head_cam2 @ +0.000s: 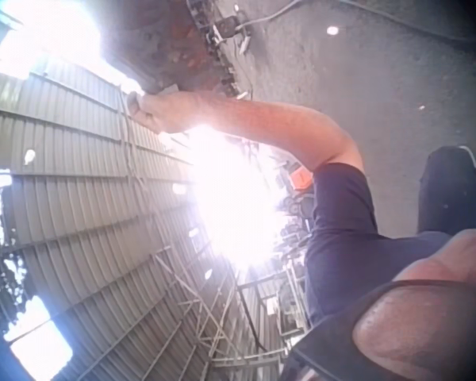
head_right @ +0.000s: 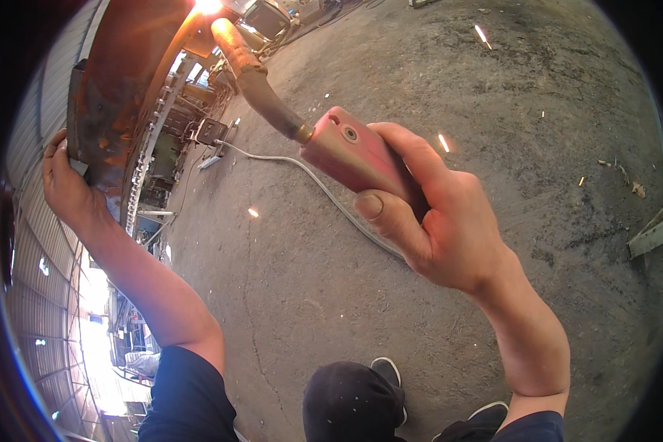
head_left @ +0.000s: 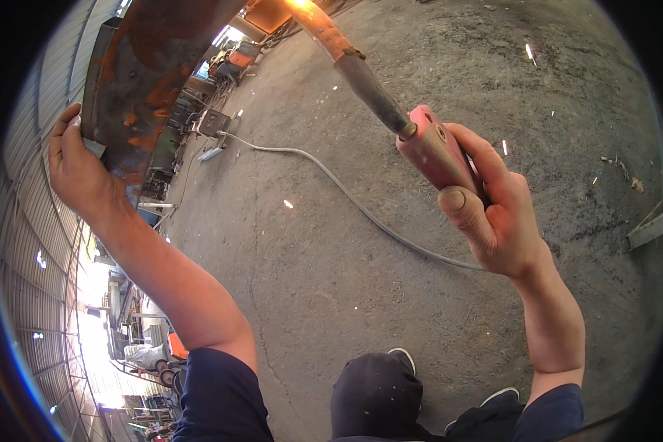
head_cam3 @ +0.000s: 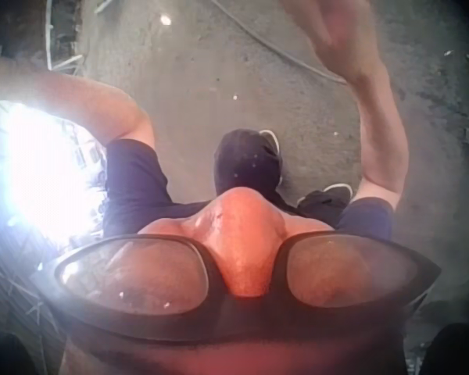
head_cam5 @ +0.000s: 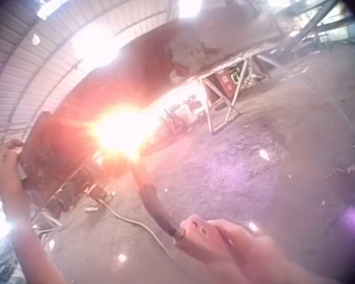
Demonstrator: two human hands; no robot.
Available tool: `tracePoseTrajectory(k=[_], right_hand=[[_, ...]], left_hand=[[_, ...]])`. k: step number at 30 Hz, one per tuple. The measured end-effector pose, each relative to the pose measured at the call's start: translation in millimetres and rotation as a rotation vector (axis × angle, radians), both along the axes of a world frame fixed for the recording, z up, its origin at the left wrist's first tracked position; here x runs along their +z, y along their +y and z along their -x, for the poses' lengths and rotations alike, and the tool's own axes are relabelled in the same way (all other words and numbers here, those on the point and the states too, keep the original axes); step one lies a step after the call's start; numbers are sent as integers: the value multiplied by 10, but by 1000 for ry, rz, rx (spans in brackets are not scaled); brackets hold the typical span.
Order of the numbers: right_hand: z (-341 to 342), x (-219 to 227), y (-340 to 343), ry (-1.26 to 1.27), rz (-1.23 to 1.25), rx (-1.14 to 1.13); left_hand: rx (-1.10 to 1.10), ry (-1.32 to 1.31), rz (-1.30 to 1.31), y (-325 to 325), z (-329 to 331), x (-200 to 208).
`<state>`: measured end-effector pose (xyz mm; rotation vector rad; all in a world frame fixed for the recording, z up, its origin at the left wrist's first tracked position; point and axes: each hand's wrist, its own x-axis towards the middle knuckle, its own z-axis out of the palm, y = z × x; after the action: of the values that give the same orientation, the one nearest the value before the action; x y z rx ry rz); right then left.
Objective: The person welds metal frame components using a handheld welding torch. They move between different sections of the frame, applying welds at joints and seams while sparks are visible.
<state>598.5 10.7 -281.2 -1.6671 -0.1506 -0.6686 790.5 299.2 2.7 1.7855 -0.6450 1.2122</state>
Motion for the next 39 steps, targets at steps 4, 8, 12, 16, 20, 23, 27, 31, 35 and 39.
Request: tracePoseTrajectory(k=[4, 8, 12, 16, 20, 23, 27, 31, 35, 39], right_hand=[[7, 14, -15, -16, -12, 4], [-15, 21, -34, -62, 9, -16], [-25, 50, -33, -56, 13, -25], [-54, 38, -28, -71, 34, -38], [-69, 21, -28, -49, 40, -42], [-107, -2, -28, -67, 89, -93], [-106, 15, -26, -62, 47, -100], [-135, -5, -52, -119, 109, -159], [-104, 40, -43, -67, 49, -121], [-74, 53, -64, -42, 54, -81]], left_hand=[[-4, 18, 22, -24, 20, -35], [16, 12, 29, -45, 52, -62], [15, 29, 38, -46, 49, -57], [4, 26, 27, -28, 38, -53], [2, 15, 23, -34, 39, -48], [-28, 17, 29, -11, 17, -37], [-58, 15, 42, 50, -47, 13], [-54, 17, 41, 15, -17, -15], [-36, 7, 27, 0, -10, -14], [-51, -16, 33, 56, -55, 12]])
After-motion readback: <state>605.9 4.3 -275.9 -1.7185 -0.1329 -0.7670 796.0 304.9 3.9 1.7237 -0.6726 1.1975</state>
